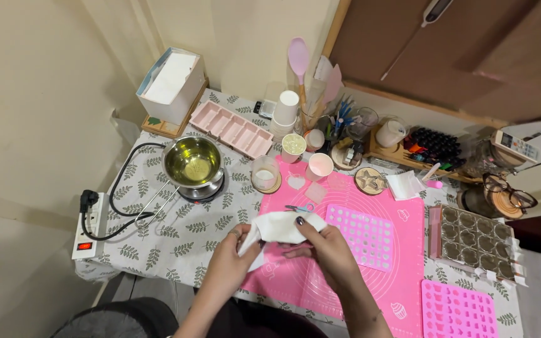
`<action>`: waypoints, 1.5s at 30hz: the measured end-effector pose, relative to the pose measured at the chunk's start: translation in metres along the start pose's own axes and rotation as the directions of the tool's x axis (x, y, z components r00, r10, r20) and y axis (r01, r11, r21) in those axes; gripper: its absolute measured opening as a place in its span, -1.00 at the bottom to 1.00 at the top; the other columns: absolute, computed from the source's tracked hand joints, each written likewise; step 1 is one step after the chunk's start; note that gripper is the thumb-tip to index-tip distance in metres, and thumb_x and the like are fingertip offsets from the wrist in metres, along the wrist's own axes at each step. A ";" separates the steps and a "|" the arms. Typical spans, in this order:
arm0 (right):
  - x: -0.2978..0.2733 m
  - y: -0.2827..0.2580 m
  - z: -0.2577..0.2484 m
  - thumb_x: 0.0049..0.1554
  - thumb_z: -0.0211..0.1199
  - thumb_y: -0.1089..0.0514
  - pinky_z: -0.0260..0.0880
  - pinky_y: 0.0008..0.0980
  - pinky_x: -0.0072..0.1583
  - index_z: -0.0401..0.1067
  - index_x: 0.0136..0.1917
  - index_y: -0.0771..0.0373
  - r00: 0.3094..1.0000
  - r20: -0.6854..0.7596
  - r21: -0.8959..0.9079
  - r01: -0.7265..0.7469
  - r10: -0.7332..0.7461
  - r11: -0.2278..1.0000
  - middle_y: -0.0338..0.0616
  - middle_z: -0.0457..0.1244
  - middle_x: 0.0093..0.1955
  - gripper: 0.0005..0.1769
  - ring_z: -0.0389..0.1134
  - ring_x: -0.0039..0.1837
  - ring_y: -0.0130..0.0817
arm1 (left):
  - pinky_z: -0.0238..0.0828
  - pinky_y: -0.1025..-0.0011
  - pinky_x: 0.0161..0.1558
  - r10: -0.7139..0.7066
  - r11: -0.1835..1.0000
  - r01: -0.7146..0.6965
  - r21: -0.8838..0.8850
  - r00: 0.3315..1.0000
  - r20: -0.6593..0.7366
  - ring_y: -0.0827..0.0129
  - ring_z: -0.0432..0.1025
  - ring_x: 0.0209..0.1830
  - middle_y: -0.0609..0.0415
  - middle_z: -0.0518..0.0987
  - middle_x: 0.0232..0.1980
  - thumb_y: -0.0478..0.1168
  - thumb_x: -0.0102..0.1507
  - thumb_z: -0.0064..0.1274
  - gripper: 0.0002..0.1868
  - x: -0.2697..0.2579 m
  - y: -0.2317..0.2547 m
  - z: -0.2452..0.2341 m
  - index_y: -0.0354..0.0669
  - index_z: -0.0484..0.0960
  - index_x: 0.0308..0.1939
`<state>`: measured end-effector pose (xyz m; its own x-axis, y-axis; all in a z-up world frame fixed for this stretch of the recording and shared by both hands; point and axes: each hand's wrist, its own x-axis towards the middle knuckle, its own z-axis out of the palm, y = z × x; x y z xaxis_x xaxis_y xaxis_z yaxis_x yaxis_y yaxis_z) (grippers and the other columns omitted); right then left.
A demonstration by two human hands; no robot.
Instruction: Stirring melted wax in a pot and checking the temperature with a digital thermometer.
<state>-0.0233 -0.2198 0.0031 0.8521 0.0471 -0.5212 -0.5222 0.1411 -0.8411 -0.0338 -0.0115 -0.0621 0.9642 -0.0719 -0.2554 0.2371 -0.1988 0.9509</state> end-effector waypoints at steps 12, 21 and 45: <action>-0.021 0.070 0.058 0.16 0.25 0.04 0.46 -0.34 -0.10 0.56 -0.03 0.44 0.996 0.085 0.161 -0.046 0.033 0.986 -0.05 0.43 -0.19 -0.63 0.44 -0.20 -0.34 | 0.45 0.23 0.15 -0.206 0.427 0.270 -0.863 0.958 0.198 0.23 0.53 0.14 -0.15 0.60 0.18 -0.06 0.38 -0.26 -0.45 -0.009 0.009 0.000 -0.47 0.44 0.26; 0.003 0.081 0.037 0.10 0.35 0.07 0.42 -0.39 -0.12 0.59 -0.09 0.44 0.994 -0.036 -0.038 0.099 -0.100 0.994 -0.08 0.43 -0.28 -0.67 0.40 -0.25 -0.40 | 0.29 0.22 0.31 -0.133 0.564 0.143 -0.814 0.988 0.081 0.24 0.42 0.28 -0.14 0.52 0.29 -0.09 0.33 -0.06 -0.41 -0.003 -0.005 0.004 -0.39 0.35 0.36; 0.011 -0.010 -0.031 0.25 0.05 0.01 0.17 -0.31 0.38 0.40 0.32 0.32 0.968 0.015 -0.379 0.237 -0.250 0.895 -0.10 0.34 0.28 -0.52 0.28 0.33 -0.43 | 0.34 0.44 0.23 0.184 0.840 0.099 -0.534 0.872 0.453 0.38 0.48 0.16 -0.14 0.59 0.24 -0.46 0.23 -0.02 -0.09 -0.016 0.069 -0.067 -0.06 0.01 0.65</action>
<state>-0.0097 -0.2513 0.0012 0.9560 0.0255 -0.2922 -0.2782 -0.2370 -0.9308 -0.0245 0.0408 0.0194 0.8309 -0.5418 -0.1264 0.3584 0.3474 0.8665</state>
